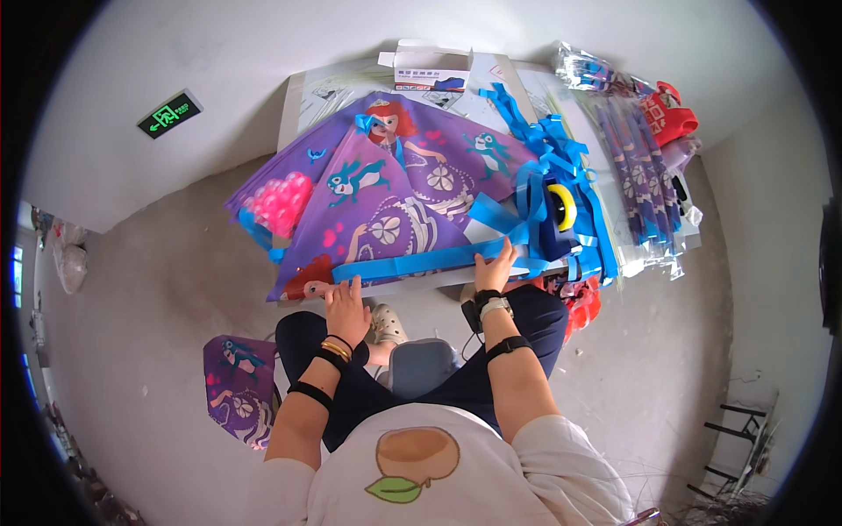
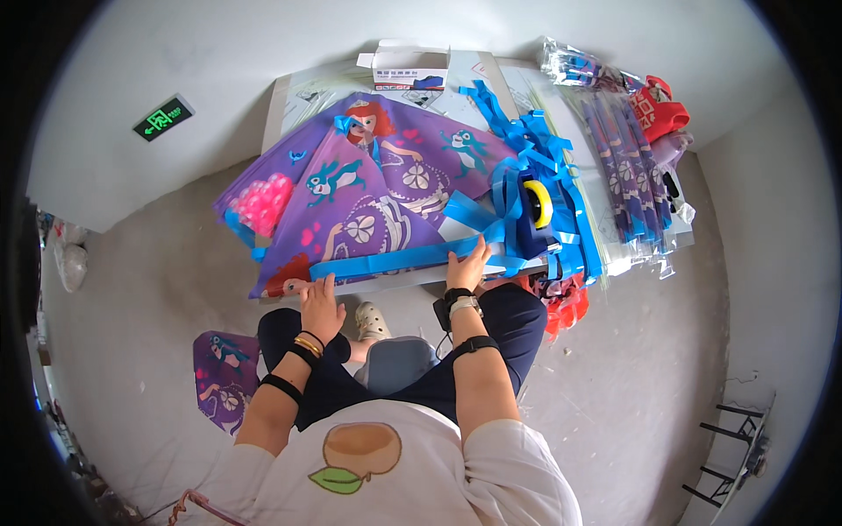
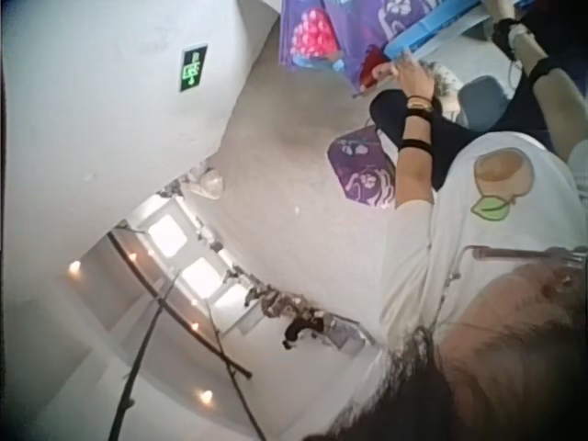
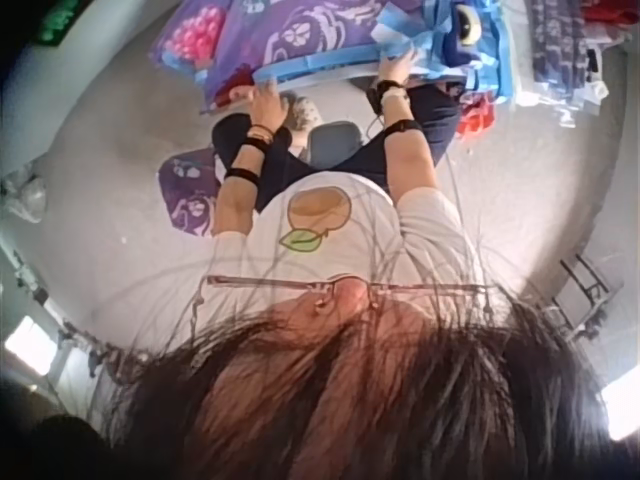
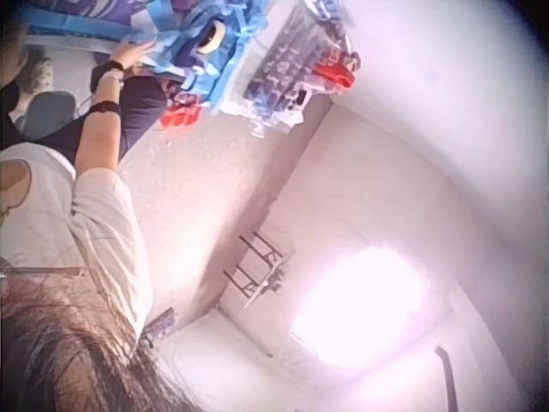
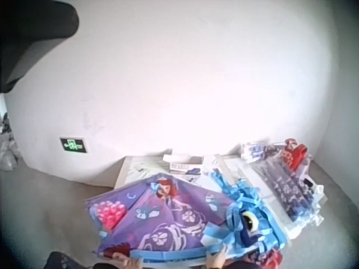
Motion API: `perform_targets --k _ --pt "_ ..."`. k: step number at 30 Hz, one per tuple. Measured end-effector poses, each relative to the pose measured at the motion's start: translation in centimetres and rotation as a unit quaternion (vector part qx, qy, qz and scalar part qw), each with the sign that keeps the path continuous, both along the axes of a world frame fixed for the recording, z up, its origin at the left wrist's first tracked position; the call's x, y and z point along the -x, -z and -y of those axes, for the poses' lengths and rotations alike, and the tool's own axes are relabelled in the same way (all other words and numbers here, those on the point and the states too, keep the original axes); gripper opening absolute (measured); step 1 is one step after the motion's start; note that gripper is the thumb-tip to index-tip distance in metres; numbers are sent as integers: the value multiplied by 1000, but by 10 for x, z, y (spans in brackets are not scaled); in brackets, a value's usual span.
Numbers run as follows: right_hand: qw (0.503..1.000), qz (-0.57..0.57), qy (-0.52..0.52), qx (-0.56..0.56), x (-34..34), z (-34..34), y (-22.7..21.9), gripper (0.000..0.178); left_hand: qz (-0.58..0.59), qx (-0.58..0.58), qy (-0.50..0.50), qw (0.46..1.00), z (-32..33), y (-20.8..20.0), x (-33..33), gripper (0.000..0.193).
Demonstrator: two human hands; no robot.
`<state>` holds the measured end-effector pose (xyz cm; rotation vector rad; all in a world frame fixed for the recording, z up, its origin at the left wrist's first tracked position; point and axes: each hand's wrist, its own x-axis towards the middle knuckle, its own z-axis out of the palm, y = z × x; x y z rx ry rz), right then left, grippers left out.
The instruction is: Assembling a character-themed kite by attaching ribbons and preparing it for packaging.
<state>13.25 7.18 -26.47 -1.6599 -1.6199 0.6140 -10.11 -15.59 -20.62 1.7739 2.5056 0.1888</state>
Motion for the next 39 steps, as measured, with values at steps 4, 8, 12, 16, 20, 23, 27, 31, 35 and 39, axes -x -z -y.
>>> perform_targets --k 4,8,12,16,20,23,27,31,35,39 --pt "1000 13 3 11 1 3 -6 84 -27 48 -1 998 0 0 -3 72" --pt "1000 13 -5 16 3 4 -10 81 9 -44 -8 999 7 8 2 64" --pt "1000 27 -14 5 -5 1 0 81 37 -79 -10 996 6 0 3 60" --pt "999 34 -22 -2 0 4 -1 80 44 -136 -29 989 3 -12 6 56" --pt "999 26 -21 1 -2 2 0 80 59 -231 -103 966 -8 -27 11 49" --pt "999 26 -20 9 -3 2 3 80 72 -210 -71 972 -15 -35 12 48" --pt "999 29 -21 2 -5 0 7 80 61 -96 92 989 -21 -24 12 52" --pt "995 71 -22 -60 -4 1 9 80 -2 -14 75 997 -8 -3 11 62" --pt "998 48 -26 -22 -5 1 3 81 3 9 60 998 -3 5 13 74" --pt "999 -4 -34 31 -11 -6 4 82 -35 93 60 993 -28 4 -5 81"
